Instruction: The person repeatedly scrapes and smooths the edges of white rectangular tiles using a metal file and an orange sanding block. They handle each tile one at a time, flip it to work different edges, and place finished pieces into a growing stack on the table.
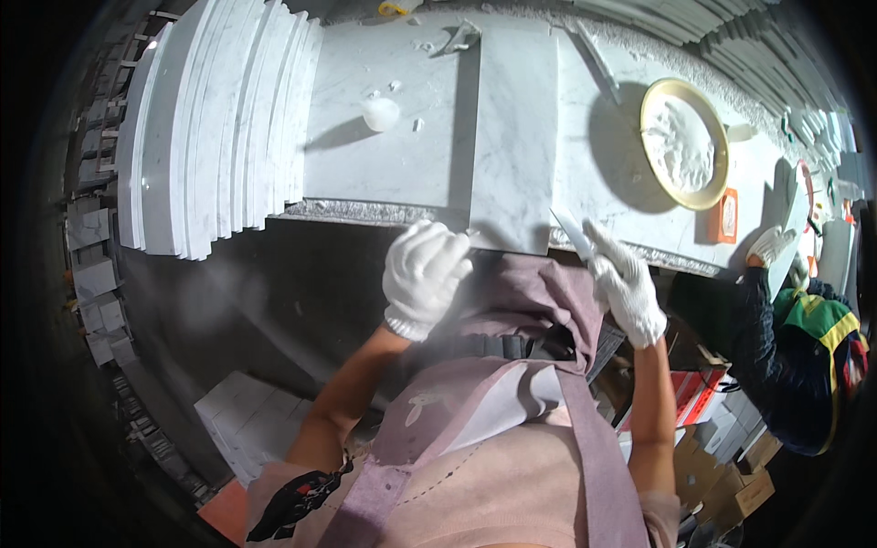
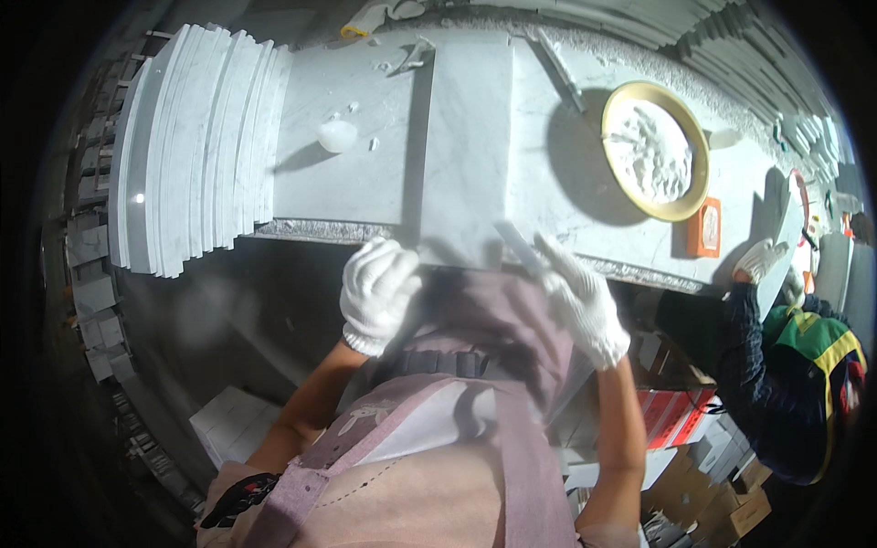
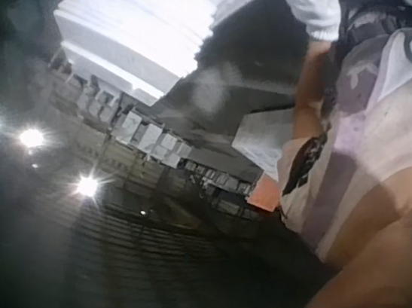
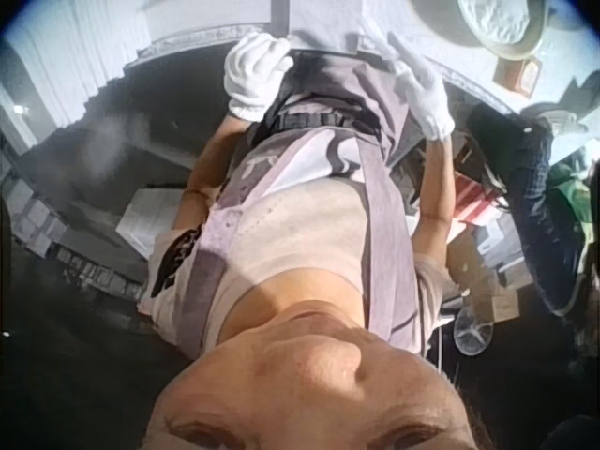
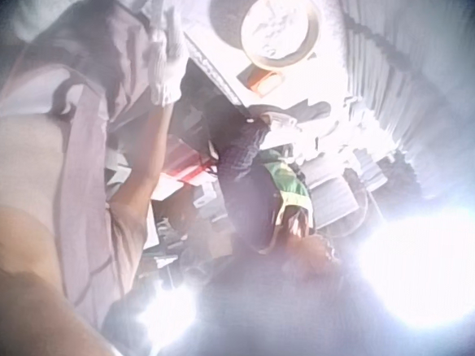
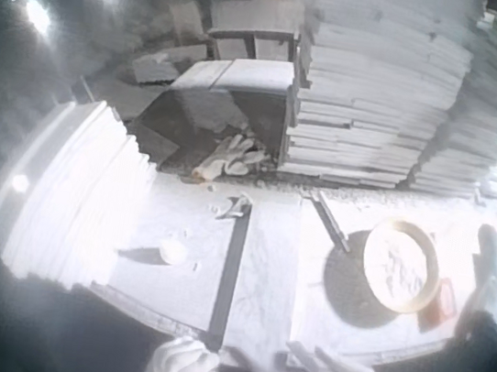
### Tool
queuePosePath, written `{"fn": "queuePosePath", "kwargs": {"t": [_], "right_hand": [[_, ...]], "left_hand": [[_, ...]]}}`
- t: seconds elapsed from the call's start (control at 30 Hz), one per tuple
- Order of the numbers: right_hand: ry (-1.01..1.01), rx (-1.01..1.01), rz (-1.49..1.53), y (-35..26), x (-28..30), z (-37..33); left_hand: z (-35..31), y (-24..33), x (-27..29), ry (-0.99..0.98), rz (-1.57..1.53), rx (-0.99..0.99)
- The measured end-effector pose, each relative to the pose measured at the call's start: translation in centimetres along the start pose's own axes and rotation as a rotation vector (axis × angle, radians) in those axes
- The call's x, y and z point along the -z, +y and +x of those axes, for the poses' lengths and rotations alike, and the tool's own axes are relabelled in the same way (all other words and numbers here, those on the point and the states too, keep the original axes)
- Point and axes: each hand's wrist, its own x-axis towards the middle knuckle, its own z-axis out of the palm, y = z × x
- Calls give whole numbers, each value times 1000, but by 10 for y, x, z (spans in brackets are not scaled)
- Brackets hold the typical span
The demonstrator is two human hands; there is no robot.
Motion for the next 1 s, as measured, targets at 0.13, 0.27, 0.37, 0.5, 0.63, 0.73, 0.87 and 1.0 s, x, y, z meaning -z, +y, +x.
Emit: {"fn": "queuePosePath", "kwargs": {"t": [0.13, 0.27, 0.37, 0.5, 0.63, 0.73, 0.87, 1.0], "right_hand": [[56, -276, 317, 18, 3, -30], [124, -234, 448, 34, -6, -38], [129, -215, 500, 42, -7, -38], [19, -178, 620, 46, -4, -45], [2, -270, 601, 47, -7, -49], [-1, -246, 644, 44, -17, -44], [-30, -185, 683, 36, -27, -35], [-34, -183, 646, 30, -29, -36]], "left_hand": [[26, 19, -16, -36, -53, -125], [45, 22, -27, -168, 158, -73], [48, 16, -13, -260, 143, -119], [27, 18, 30, -288, 30, -130], [20, 12, 31, -220, 28, -63], [31, 18, 9, -195, 96, -80], [63, 21, -17, -259, 211, -126], [75, 20, -21, -350, 234, -109]]}}
